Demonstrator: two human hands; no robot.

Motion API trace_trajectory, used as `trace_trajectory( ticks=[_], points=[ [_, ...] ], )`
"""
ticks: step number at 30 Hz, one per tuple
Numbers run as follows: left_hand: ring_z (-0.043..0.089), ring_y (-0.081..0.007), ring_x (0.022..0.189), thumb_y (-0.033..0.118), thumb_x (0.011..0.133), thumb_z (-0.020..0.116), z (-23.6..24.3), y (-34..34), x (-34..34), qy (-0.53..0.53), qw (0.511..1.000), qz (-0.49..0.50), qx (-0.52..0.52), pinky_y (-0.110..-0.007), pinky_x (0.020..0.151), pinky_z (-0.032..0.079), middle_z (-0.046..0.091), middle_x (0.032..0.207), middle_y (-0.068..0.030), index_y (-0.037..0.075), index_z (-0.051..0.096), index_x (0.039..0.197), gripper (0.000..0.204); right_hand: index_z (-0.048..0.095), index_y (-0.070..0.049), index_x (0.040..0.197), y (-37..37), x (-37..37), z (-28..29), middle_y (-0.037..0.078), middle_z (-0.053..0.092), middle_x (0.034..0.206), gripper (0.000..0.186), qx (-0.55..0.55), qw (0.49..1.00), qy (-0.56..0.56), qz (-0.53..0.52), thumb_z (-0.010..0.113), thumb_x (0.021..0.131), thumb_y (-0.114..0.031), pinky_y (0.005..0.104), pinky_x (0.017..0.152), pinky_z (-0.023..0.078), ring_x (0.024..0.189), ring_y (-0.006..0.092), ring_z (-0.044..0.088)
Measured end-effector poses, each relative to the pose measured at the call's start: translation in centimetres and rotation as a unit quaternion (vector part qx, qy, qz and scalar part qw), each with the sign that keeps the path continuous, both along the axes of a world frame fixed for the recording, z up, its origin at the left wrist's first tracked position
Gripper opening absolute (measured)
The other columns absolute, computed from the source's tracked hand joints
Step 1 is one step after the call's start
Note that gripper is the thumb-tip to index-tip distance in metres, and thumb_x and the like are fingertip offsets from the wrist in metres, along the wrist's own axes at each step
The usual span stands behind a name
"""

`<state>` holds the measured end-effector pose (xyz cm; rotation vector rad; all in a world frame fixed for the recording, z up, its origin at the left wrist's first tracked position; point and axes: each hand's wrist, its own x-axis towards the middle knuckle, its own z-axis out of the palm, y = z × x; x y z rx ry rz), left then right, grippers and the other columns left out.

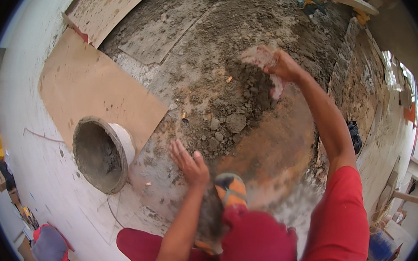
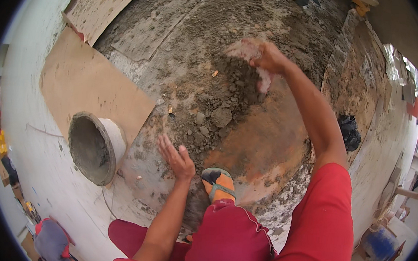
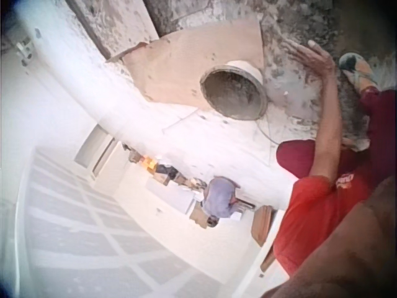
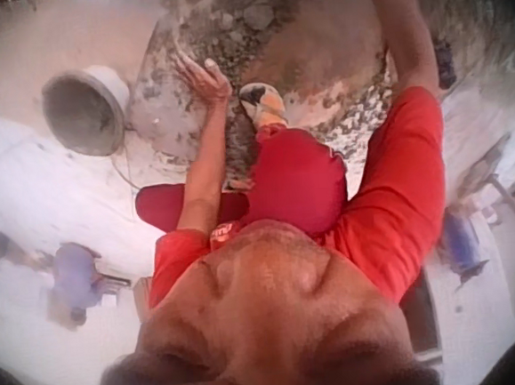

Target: The person mixes cement in a bucket and applies it to the floor using a trowel, then presses a tile into the cement and levels it.

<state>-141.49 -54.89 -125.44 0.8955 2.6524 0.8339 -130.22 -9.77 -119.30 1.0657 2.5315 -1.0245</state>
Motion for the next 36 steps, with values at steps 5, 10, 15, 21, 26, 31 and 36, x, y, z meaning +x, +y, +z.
trace_trajectory(
  ticks=[5,10,15,21,26,31,36],
  points=[
    [0.016,-0.0451,0.156,0.044,0.109,0.03,-0.5,3.4,0.7,0.018,0.999,-0.03,0.036,-0.056,0.126,0.011,0.024,0.165,-0.0283,-0.005,0.025,0.16,0.07,0.065,0.002,0.091,-8.8,0.0,-4.8,0.02,0.067,0.091,0.022,-0.054,0.998,0.015,-0.023,0.074,0.091,-0.018,0.049,0.072,0.052,0.081,0.0324,0.065],
    [0.02,-0.0459,0.154,0.049,0.109,0.027,0.1,4.2,0.9,-0.018,0.997,-0.006,0.081,-0.055,0.124,0.018,0.026,0.163,-0.0293,-0.006,0.026,0.158,0.074,0.064,0.006,0.083,-16.0,-1.2,-1.2,0.022,0.059,0.066,0.013,-0.114,0.985,0.096,-0.083,0.067,0.087,-0.006,0.0524,0.064,0.048,0.063,0.036,0.061],
    [0.023,-0.047,0.153,0.047,0.109,0.033,-0.3,5.2,1.0,-0.062,0.987,0.015,0.15,-0.054,0.124,0.021,0.026,0.163,-0.0303,-0.007,0.025,0.158,0.074,0.065,0.007,0.088,-23.9,-3.0,-5.0,0.022,0.064,0.073,0.013,-0.079,0.991,0.104,0.014,0.068,0.079,-0.001,0.0481,0.064,0.049,0.068,0.0326,0.064],
    [0.025,-0.0427,0.153,0.046,0.111,0.034,-0.7,4.1,0.3,-0.067,0.981,0.018,0.183,-0.051,0.122,0.027,0.027,0.163,-0.0281,-0.007,0.03,0.156,0.07,0.063,0.008,0.094,-26.2,-3.3,-5.2,0.012,0.064,0.075,0.017,-0.267,0.943,0.155,-0.124,0.069,0.08,0.0,0.0434,0.06,0.048,0.07,0.018,0.059],
    [0.025,-0.0419,0.154,0.048,0.111,0.034,1.8,5.1,-0.7,-0.09,0.968,-0.014,0.236,-0.05,0.123,0.026,0.029,0.164,-0.0269,-0.006,0.037,0.155,0.069,0.065,0.006,0.109,-25.8,-3.2,-0.3,0.009,0.07,0.087,0.024,-0.322,0.917,0.166,-0.167,0.066,0.085,0.001,0.0364,0.064,0.052,0.075,0.0147,0.065],
    [0.03,-0.0409,0.152,0.04,0.11,0.038,9.0,4.8,-6.7,-0.012,0.967,-0.026,0.254,-0.047,0.125,0.025,0.035,0.161,-0.0283,-0.008,0.039,0.153,0.064,0.069,0.003,0.112,-26.7,-8.7,6.8,0.01,0.073,0.089,0.03,-0.258,0.927,0.255,-0.099,0.06,0.084,0.004,0.0358,0.062,0.057,0.071,0.0159,0.068],
    [0.06,-0.0341,0.127,0.027,0.108,0.049,18.8,0.2,-16.6,0.074,0.958,-0.01,0.277,-0.041,0.109,0.044,0.063,0.138,-0.0229,-0.007,0.052,0.143,0.05,0.066,0.007,0.114,-30.4,-18.1,17.7,0.018,0.07,0.072,0.035,-0.316,0.92,0.223,-0.056,0.057,0.081,-0.001,0.0384,0.037,0.054,0.05,0.0247,0.069]
  ],
)
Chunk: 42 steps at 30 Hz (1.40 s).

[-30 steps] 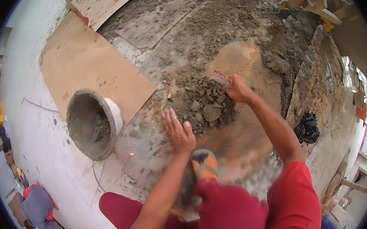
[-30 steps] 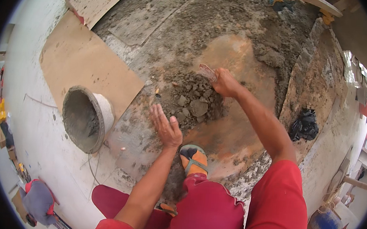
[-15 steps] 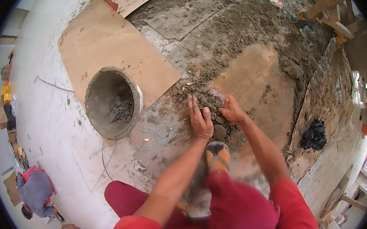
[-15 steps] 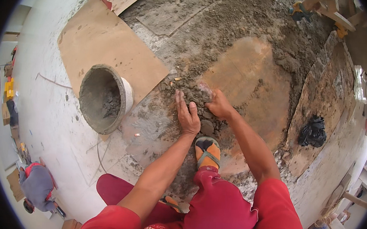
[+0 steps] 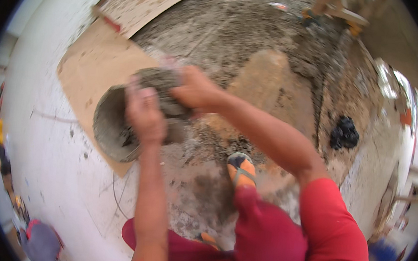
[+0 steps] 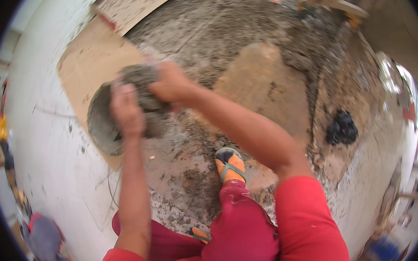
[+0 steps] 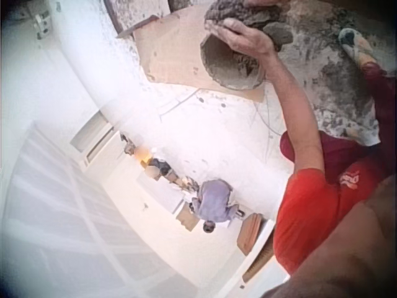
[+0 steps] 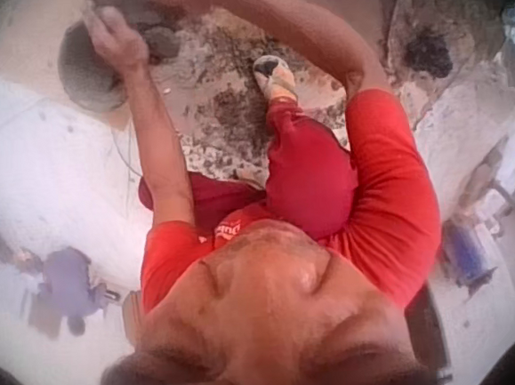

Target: The person mixes cement in a bucket and applies it to the floor using a trowel, then presses a tile into the cement and levels it.

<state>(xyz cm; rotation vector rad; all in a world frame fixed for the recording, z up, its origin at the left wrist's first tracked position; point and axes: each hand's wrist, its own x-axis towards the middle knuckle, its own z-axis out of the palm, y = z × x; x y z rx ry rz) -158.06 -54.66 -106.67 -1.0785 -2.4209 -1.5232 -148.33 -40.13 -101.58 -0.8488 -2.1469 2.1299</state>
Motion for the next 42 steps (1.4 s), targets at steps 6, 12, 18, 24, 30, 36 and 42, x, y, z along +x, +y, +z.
trace_trajectory(
  ticks=[6,12,18,24,30,36,42],
  points=[
    [0.061,-0.0324,0.12,0.028,0.107,0.047,-5.3,-12.1,-11.0,-0.186,0.981,0.061,-0.008,-0.041,0.106,0.045,0.063,0.133,-0.0258,-0.014,0.058,0.134,0.051,0.051,-0.005,0.148,-4.3,-4.8,0.5,0.027,0.071,0.101,0.069,0.36,0.923,0.13,-0.049,0.059,0.08,0.001,0.0464,0.082,0.059,0.087,0.0387,0.073],
    [0.066,-0.0414,0.118,0.034,0.104,0.053,-5.8,-14.9,-4.1,0.032,0.976,0.007,-0.215,-0.045,0.098,0.051,0.065,0.13,-0.0321,-0.014,0.061,0.131,0.055,0.064,0.004,0.121,1.8,17.5,-10.5,0.016,0.075,0.104,0.029,0.112,0.89,0.023,-0.441,0.058,0.104,-0.019,0.0329,0.063,0.066,0.075,0.0216,0.076],
    [0.07,-0.0481,0.098,0.046,0.101,0.058,-5.7,-13.4,0.0,0.053,0.934,-0.029,-0.352,-0.05,0.085,0.053,0.072,0.103,-0.0314,-0.009,0.071,0.115,0.059,0.066,0.011,0.111,2.1,38.1,-22.8,0.018,0.075,0.1,0.023,0.066,0.566,-0.083,-0.817,0.062,0.089,0.005,0.0388,0.07,0.06,0.085,0.0269,0.076],
    [0.069,-0.049,0.097,0.043,0.102,0.056,-5.5,-13.5,-1.0,0.072,0.922,-0.02,-0.38,-0.051,0.084,0.052,0.072,0.104,-0.0313,-0.009,0.07,0.115,0.056,0.069,0.01,0.105,12.9,33.7,-21.6,0.024,0.074,0.104,0.032,0.072,0.489,-0.269,-0.827,0.069,0.082,-0.011,0.0472,0.084,0.055,0.098,0.0375,0.073],
    [0.066,-0.051,0.091,0.039,0.102,0.055,-6.8,-13.6,-1.2,0.08,0.929,-0.036,-0.359,-0.052,0.079,0.051,0.07,0.098,-0.0316,-0.008,0.069,0.111,0.05,0.065,0.012,0.109,26.5,32.8,-22.2,0.026,0.07,0.114,0.033,0.039,0.473,-0.197,-0.858,0.072,0.081,-0.004,0.0473,0.087,0.056,0.11,0.0364,0.069],
    [0.065,-0.0523,0.088,0.036,0.101,0.056,-7.0,-15.2,-2.2,0.111,0.928,-0.003,-0.357,-0.052,0.077,0.051,0.068,0.095,-0.0351,-0.013,0.067,0.11,0.051,0.057,0.012,0.118,35.1,29.2,-23.3,0.029,0.066,0.116,0.043,0.026,0.559,-0.165,-0.812,0.073,0.081,-0.003,0.0455,0.071,0.058,0.092,0.0367,0.072],
    [0.062,-0.0502,0.082,0.038,0.102,0.056,-7.1,-13.4,-2.2,-0.004,0.933,-0.035,-0.358,-0.049,0.076,0.05,0.065,0.089,-0.0342,-0.017,0.064,0.109,0.056,0.055,0.01,0.122,41.5,28.6,-21.6,0.031,0.063,0.124,0.043,-0.007,0.53,-0.099,-0.842,0.072,0.084,-0.001,0.0486,0.059,0.055,0.079,0.0356,0.072]
  ],
)
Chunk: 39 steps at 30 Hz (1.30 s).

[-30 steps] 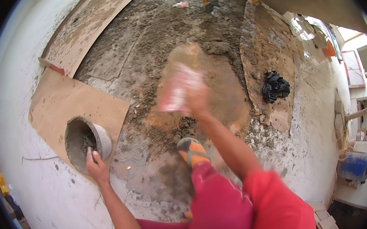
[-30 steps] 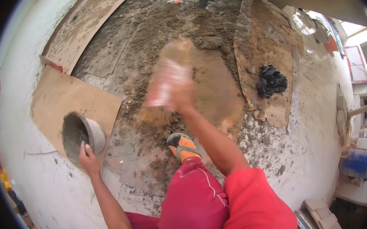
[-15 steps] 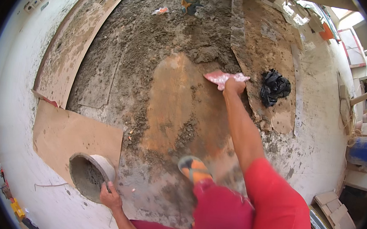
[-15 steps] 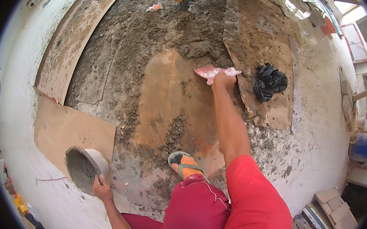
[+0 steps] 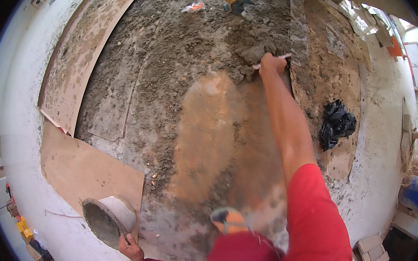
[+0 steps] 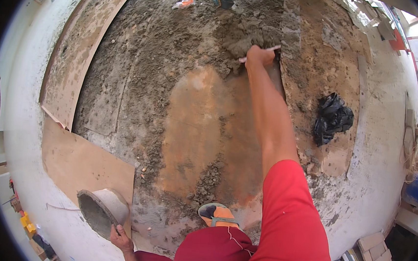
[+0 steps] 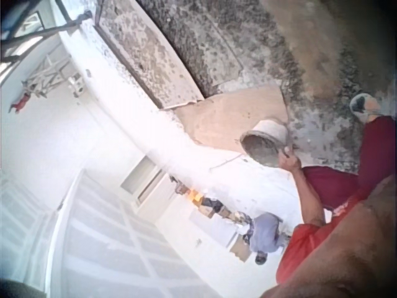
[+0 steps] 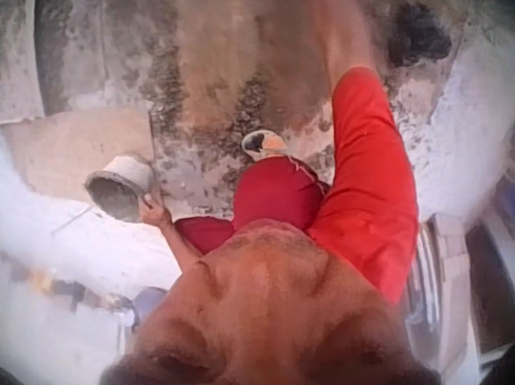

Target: The person mixes cement in a bucket and applies it to the floor using a trowel, then presses a tile into the cement and levels it.

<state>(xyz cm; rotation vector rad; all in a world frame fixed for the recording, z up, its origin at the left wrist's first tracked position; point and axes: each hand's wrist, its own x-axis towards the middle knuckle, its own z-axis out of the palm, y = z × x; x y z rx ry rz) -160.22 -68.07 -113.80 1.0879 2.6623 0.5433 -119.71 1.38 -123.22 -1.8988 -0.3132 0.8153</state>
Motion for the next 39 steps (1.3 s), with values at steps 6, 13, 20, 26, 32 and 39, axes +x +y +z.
trace_trajectory(
  ticks=[6,13,20,26,32,39],
  points=[
    [0.057,-0.0327,0.069,0.04,0.105,0.054,0.6,-1.5,-0.5,0.048,0.999,-0.014,0.006,-0.042,0.066,0.045,0.06,0.074,-0.0206,-0.015,0.062,0.104,0.055,0.06,0.009,0.121,3.5,-3.2,-1.5,0.02,0.068,0.117,0.04,0.055,0.998,0.04,0.008,0.07,0.084,0.0,0.0449,0.079,0.058,0.092,0.0317,0.072],
    [0.055,-0.0492,0.072,0.037,0.102,0.055,-0.6,1.6,0.9,0.039,0.998,-0.033,0.046,-0.051,0.064,0.042,0.055,0.077,-0.0294,-0.01,0.06,0.093,0.049,0.065,0.001,0.109,5.6,4.6,-9.2,0.01,0.07,0.102,0.022,0.278,0.945,0.168,0.047,0.064,0.088,0.005,0.0449,0.077,0.059,0.088,0.0288,0.071],
    [0.06,-0.0483,0.078,0.035,0.099,0.061,1.1,-0.5,0.4,0.043,0.998,-0.024,0.042,-0.051,0.068,0.047,0.063,0.083,-0.0257,-0.003,0.066,0.096,0.038,0.064,-0.004,0.114,-5.0,-1.7,-4.1,0.007,0.068,0.099,0.017,0.195,0.925,0.173,0.277,0.058,0.098,-0.003,0.0397,0.067,0.056,0.083,0.0227,0.068],
    [0.069,-0.0391,0.108,0.027,0.101,0.057,2.4,0.4,0.4,-0.002,0.979,-0.006,0.203,-0.043,0.097,0.052,0.071,0.114,-0.0249,-0.005,0.068,0.119,0.038,0.058,-0.001,0.128,-20.7,-12.3,5.7,0.011,0.071,0.111,0.026,0.181,0.822,0.332,0.426,0.055,0.102,-0.002,0.0429,0.083,0.064,0.097,0.025,0.072],
    [0.059,-0.0335,0.129,0.041,0.108,0.044,2.4,-1.3,-2.1,-0.085,0.918,0.143,0.359,-0.044,0.114,0.041,0.064,0.135,-0.0236,-0.004,0.061,0.136,0.055,0.057,0.001,0.124,-35.9,-25.1,12.7,0.013,0.072,0.107,0.023,0.089,0.714,0.385,0.579,0.055,0.101,-0.003,0.0392,0.077,0.068,0.091,0.0216,0.074],
    [0.029,-0.0329,0.154,0.056,0.108,0.036,3.9,1.0,-6.1,-0.305,0.784,0.201,0.501,-0.048,0.126,0.018,0.033,0.164,-0.0198,-0.001,0.035,0.157,0.075,0.053,0.003,0.139,-46.8,-34.5,19.8,0.019,0.071,0.088,0.048,0.227,0.549,0.01,0.805,0.057,0.091,0.001,0.0455,0.064,0.06,0.072,0.0275,0.074]
  ],
)
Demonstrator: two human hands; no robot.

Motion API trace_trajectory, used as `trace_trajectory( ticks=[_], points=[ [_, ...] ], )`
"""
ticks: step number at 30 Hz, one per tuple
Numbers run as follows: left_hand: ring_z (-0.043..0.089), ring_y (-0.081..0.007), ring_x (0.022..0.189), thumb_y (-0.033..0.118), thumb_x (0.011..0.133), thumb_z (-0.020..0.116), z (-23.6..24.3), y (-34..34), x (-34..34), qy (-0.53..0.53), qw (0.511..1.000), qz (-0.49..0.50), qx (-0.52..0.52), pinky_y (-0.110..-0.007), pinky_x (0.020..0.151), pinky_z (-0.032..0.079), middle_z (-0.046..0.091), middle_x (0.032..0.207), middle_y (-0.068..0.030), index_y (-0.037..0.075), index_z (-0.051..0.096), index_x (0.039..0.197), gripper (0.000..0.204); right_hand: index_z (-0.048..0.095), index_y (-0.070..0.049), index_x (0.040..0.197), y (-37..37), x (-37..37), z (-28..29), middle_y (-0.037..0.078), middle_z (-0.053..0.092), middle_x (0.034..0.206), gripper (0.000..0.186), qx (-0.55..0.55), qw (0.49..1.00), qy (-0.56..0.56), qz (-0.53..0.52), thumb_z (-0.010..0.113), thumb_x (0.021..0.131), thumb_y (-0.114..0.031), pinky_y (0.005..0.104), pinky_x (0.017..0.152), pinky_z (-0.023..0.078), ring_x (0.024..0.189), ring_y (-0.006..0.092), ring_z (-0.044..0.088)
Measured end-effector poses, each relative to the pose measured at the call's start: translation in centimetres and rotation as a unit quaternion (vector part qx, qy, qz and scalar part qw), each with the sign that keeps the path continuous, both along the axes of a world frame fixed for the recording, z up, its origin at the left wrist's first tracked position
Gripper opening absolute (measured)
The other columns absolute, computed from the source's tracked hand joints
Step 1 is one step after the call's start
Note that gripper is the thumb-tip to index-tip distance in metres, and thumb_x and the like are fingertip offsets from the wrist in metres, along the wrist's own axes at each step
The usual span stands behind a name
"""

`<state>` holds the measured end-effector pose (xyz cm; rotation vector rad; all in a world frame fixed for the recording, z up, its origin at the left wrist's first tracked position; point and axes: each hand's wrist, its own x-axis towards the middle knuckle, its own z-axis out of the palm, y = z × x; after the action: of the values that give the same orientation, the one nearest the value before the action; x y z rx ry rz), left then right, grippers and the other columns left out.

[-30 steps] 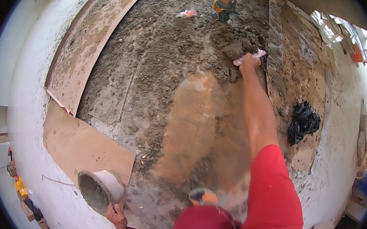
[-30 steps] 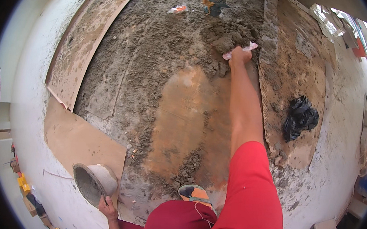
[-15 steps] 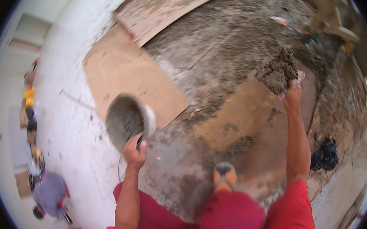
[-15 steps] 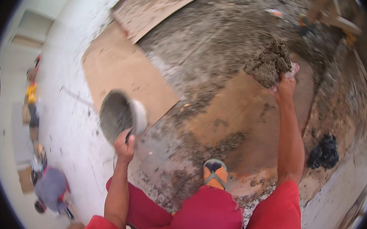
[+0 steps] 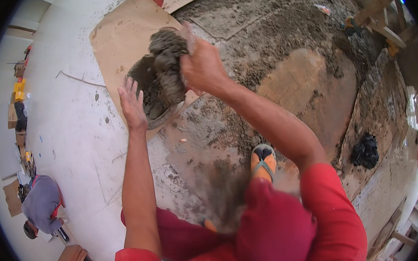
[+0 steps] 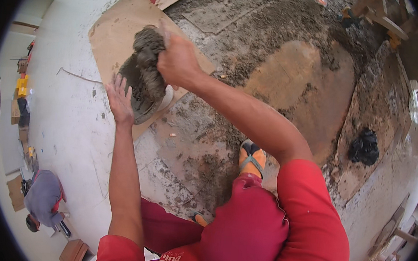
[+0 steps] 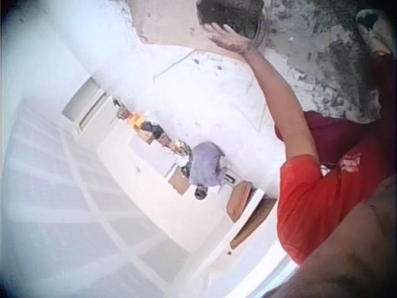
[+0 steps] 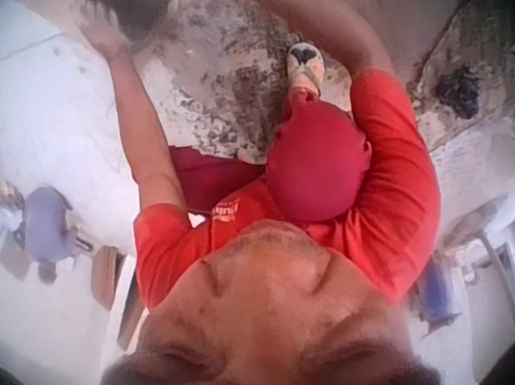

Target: The person mixes cement in a bucket and applies it to the floor using a trowel, then presses a tile into the cement and levels it.

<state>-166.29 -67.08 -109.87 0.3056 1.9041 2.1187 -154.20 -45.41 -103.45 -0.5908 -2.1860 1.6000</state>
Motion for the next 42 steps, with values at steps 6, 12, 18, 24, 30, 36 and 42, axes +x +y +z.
trace_trajectory(
  ticks=[6,12,18,24,30,36,42],
  points=[
    [0.042,-0.0335,0.146,0.04,0.107,0.047,-0.2,0.9,2.1,0.206,0.924,0.032,-0.322,-0.042,0.121,0.029,0.046,0.155,-0.024,-0.006,0.045,0.149,0.063,0.059,-0.001,0.135,5.3,7.2,0.9,0.014,0.07,0.076,0.044,0.257,0.958,0.007,-0.125,0.062,0.099,-0.026,0.0407,0.055,0.06,0.059,0.0264,0.071],
    [0.064,-0.0355,0.117,0.019,0.103,0.049,-2.7,1.2,16.3,0.403,0.894,-0.048,-0.193,-0.045,0.107,0.048,0.066,0.121,-0.0218,-0.003,0.063,0.128,0.036,0.071,-0.002,0.118,16.1,31.0,-7.7,0.025,0.072,0.111,0.04,0.254,0.866,-0.34,-0.265,0.078,0.083,-0.021,0.045,0.091,0.053,0.105,0.0419,0.07],
    [0.023,-0.0452,0.152,0.036,0.103,0.051,-14.2,0.5,28.3,0.219,0.891,-0.205,-0.34,-0.055,0.124,0.022,0.028,0.163,-0.0269,-0.005,0.031,0.157,0.07,0.066,0.003,0.122,25.3,42.9,-13.3,0.025,0.072,0.112,0.049,0.265,0.796,-0.427,-0.337,0.081,0.085,-0.026,0.0472,0.089,0.053,0.103,0.0406,0.07],
    [0.013,-0.0433,0.157,0.044,0.109,0.031,-17.0,6.4,30.9,0.253,0.874,-0.16,-0.383,-0.056,0.126,0.009,0.018,0.168,-0.0242,0.001,0.019,0.163,0.07,0.072,0.0,0.109,24.3,38.1,-17.1,0.012,0.075,0.09,0.031,0.119,0.92,-0.329,-0.177,0.079,0.089,-0.024,0.0402,0.075,0.054,0.081,0.0237,0.069],
    [0.021,-0.0463,0.154,0.041,0.11,0.027,-16.5,8.4,32.9,0.223,0.908,-0.136,-0.329,-0.057,0.125,0.014,0.025,0.165,-0.0269,-0.004,0.023,0.16,0.068,0.071,0.001,0.098,12.5,30.6,-17.0,0.02,0.069,0.08,0.023,0.124,0.937,-0.312,-0.098,0.076,0.089,-0.019,0.0451,0.069,0.053,0.074,0.0327,0.066],
    [0.019,-0.0441,0.156,0.046,0.111,0.023,-16.5,8.8,33.1,0.201,0.929,-0.108,-0.292,-0.054,0.126,0.015,0.024,0.166,-0.0262,-0.004,0.022,0.161,0.071,0.067,0.006,0.096,9.2,27.6,-14.1,0.031,0.065,0.085,0.024,0.124,0.952,-0.273,-0.064,0.074,0.086,-0.015,0.051,0.074,0.051,0.086,0.0496,0.064],
    [0.02,-0.0457,0.155,0.044,0.11,0.024,-16.1,9.5,34.2,0.191,0.935,-0.133,-0.266,-0.054,0.126,0.014,0.025,0.165,-0.0279,-0.005,0.024,0.16,0.07,0.064,0.007,0.091,12.7,30.4,-16.4,0.029,0.062,0.078,0.031,0.104,0.947,-0.297,-0.064,0.079,0.083,-0.018,0.0498,0.068,0.048,0.075,0.0444,0.063]
  ],
)
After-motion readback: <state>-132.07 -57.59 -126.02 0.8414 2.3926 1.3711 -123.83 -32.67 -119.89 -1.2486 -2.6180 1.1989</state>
